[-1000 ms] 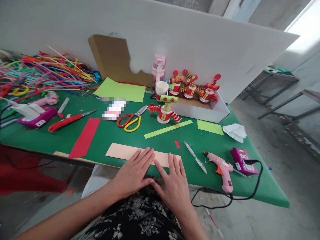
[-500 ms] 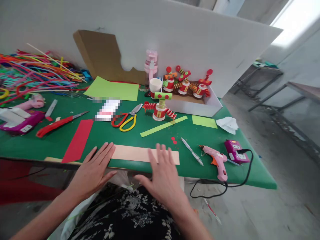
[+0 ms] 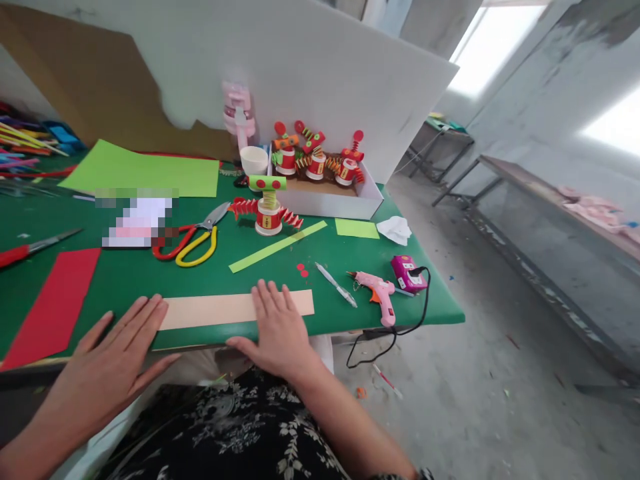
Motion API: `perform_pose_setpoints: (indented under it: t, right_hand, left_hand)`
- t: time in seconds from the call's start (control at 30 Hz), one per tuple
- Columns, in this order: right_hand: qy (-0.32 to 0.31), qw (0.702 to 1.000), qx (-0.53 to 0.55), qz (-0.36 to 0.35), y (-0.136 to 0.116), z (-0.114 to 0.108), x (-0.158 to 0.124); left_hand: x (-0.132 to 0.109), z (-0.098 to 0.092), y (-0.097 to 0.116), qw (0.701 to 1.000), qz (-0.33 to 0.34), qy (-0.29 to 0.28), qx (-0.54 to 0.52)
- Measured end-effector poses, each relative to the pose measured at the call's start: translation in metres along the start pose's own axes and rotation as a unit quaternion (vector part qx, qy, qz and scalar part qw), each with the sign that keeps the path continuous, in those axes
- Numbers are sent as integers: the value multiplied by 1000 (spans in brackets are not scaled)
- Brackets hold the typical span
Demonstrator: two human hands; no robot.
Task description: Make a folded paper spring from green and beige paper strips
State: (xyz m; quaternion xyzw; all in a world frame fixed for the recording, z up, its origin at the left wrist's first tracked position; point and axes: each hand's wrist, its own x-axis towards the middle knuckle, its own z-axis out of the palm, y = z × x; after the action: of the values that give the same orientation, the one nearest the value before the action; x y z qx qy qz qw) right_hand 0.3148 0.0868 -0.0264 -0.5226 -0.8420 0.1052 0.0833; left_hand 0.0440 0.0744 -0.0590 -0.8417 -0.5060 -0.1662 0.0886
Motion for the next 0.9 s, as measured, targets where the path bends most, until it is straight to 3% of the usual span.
perform_pose_setpoints:
  t: [0.17,0.27,0.37,0.43,0.47,0.5,0.53,0.57,0.6,0.67,0.7,0.73,0.8,0.9]
  right_hand:
    - [24,998,-24,53,42,-2,-27]
    - [60,995,-17,80,55,-3,-34]
    - [163,981,52,86,45,-6,-45]
    - [250,953,156,71,25,-5,-55]
    - [270,933,230,60,12,-3,-59]
    - [241,914,320,64,0,1,-61]
    - [168,889,418,81,-13,6,-61]
    - [74,844,516,125,-24,11,-59]
    - [-10,774,612,163,-33,17,-56]
    - [-77,626,750,201,-45,29,-45]
    - [-81,574,786,214,-48,33,-40]
    - [-68,542,806,230,-49,37,-36]
    - [-35,515,814,265,-49,43,-31]
    - [-12,497,815,297,-49,50,-33]
  left_hand:
    - [2,2,-1,999,26,13,30]
    - [3,2,0,998,30,23,43]
    - [2,-3,-1,997,31,30,61]
    - [-2,-10,3,996,21,25,80]
    - [-5,-14,7,996,15,18,90]
    - [-8,-19,13,995,8,9,99]
    - [-10,-25,21,995,1,0,105]
    - [-12,-30,31,994,-6,-11,106]
    - [-13,-36,42,995,-13,-20,100]
    - [-8,-46,61,997,-8,-57,57]
    - [-2,-50,67,996,15,-89,10]
    - [7,-54,68,990,38,-126,-46]
    - [35,-57,57,976,27,-174,-130]
    - [95,-48,18,972,-140,-178,-63]
